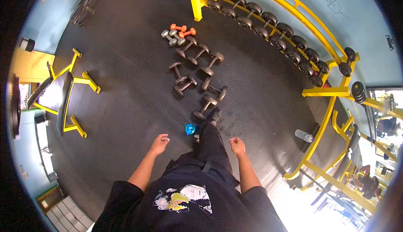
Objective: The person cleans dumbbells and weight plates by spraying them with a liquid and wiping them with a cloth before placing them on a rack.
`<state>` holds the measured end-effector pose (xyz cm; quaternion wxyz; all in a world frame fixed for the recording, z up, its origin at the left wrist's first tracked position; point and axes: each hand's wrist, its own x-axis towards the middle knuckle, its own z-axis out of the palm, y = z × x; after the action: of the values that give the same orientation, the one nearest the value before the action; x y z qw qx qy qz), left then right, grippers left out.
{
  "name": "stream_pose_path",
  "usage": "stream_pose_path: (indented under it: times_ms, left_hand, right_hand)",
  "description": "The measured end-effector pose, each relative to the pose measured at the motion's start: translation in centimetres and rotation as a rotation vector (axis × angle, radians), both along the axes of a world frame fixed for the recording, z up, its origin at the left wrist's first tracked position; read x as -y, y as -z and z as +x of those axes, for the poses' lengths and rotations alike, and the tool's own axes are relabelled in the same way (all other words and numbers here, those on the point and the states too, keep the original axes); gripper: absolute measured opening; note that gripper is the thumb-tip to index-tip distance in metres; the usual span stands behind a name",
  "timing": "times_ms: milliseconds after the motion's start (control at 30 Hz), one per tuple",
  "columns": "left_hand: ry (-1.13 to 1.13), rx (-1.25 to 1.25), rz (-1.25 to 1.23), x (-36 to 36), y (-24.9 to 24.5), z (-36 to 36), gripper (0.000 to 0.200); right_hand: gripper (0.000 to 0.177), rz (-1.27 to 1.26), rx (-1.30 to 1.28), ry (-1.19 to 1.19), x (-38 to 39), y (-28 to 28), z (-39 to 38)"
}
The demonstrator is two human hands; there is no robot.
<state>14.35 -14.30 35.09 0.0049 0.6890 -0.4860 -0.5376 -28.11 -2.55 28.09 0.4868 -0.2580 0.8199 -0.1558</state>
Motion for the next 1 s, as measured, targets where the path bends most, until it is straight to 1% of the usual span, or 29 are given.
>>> stream_pose_path:
  times_ms: [33,100,133,200,267,333,400,467,500,533,600,633,667,733,767,800,867,900,933,1000]
  left_hand:
    - [-0.027,-0.041,-0.005,1.4,0.0,-0.5,0.041]
    - [-0.044,-0.038,0.002,4.4,-0.9,-1.4,0.042]
    - [-0.070,-0.044,0.008,5.7,-1.3,-1.5,0.042]
    - [-0.083,-0.058,-0.008,8.6,-1.1,-1.8,0.041]
    - [-0.096,-0.072,-0.023,11.7,-0.7,-2.1,0.041]
    - [-0.106,-0.078,-0.038,15.1,0.0,-2.5,0.040]
    - [-0.111,-0.073,-0.002,18.0,2.0,-2.7,0.040]
    - [-0.099,-0.187,-0.004,21.0,5.9,-2.5,0.041]
    - [-0.051,-0.187,0.029,23.3,6.6,-3.3,0.041]
    - [-0.051,-0.187,0.052,25.3,8.9,-3.5,0.041]
    - [0.058,-0.177,0.073,29.1,14.4,-4.0,0.042]
    - [0.073,-0.189,0.056,30.7,18.0,-4.1,0.041]
    - [0.078,-0.187,0.088,31.8,20.4,-4.4,0.041]
    - [0.070,-0.173,0.095,34.8,24.8,-5.7,0.040]
    - [0.061,-0.257,0.065,34.9,28.0,-5.7,0.038]
    - [0.065,-0.245,0.105,34.5,29.7,-5.8,0.038]
    - [-0.064,-0.387,0.104,35.1,31.5,-6.8,0.037]
    - [-0.044,-0.378,0.186,34.9,32.0,-6.4,0.039]
    - [-0.054,-0.365,0.206,35.4,31.9,-6.6,0.039]
    - [0.339,-0.123,0.242,37.7,30.5,-7.4,0.041]
  right_hand:
    - [0.028,0.011,0.010,0.011,1.0,1.0,0.1]
    - [0.032,0.073,0.082,0.029,4.0,2.6,0.2]
    - [0.032,0.088,0.091,0.040,5.8,2.2,0.5]
    - [0.034,0.179,-0.046,-0.194,9.8,1.9,0.6]
    - [0.036,0.191,0.009,-0.193,13.2,2.8,0.7]
    - [0.037,0.200,-0.071,-0.211,16.6,3.7,1.4]
    - [0.037,0.215,-0.069,-0.212,20.2,4.3,2.0]
    - [0.036,0.226,-0.066,-0.223,24.2,6.7,2.4]
    - [0.036,0.191,-0.040,-0.209,25.9,8.6,2.7]
    - [0.036,0.159,-0.013,-0.192,27.6,10.6,3.1]
    - [0.033,0.089,-0.070,-0.117,31.7,15.6,4.1]
    - [0.030,0.055,-0.073,-0.079,34.0,19.2,3.9]
    - [0.028,0.034,-0.068,-0.050,35.7,22.7,3.8]
    - [0.026,-0.047,-0.043,0.066,40.7,28.0,3.6]
    - [0.030,-0.010,-0.014,0.160,43.9,29.8,3.4]
    - [0.035,0.036,0.015,0.257,46.5,32.1,3.4]
    - [0.036,0.026,-0.102,0.196,50.4,39.1,2.3]
    - [0.038,-0.013,-0.116,0.210,52.2,41.0,2.2]
    - [0.041,-0.057,-0.127,0.218,54.5,42.4,2.2]
    - [0.036,0.055,-0.269,0.070,58.0,45.6,1.2]
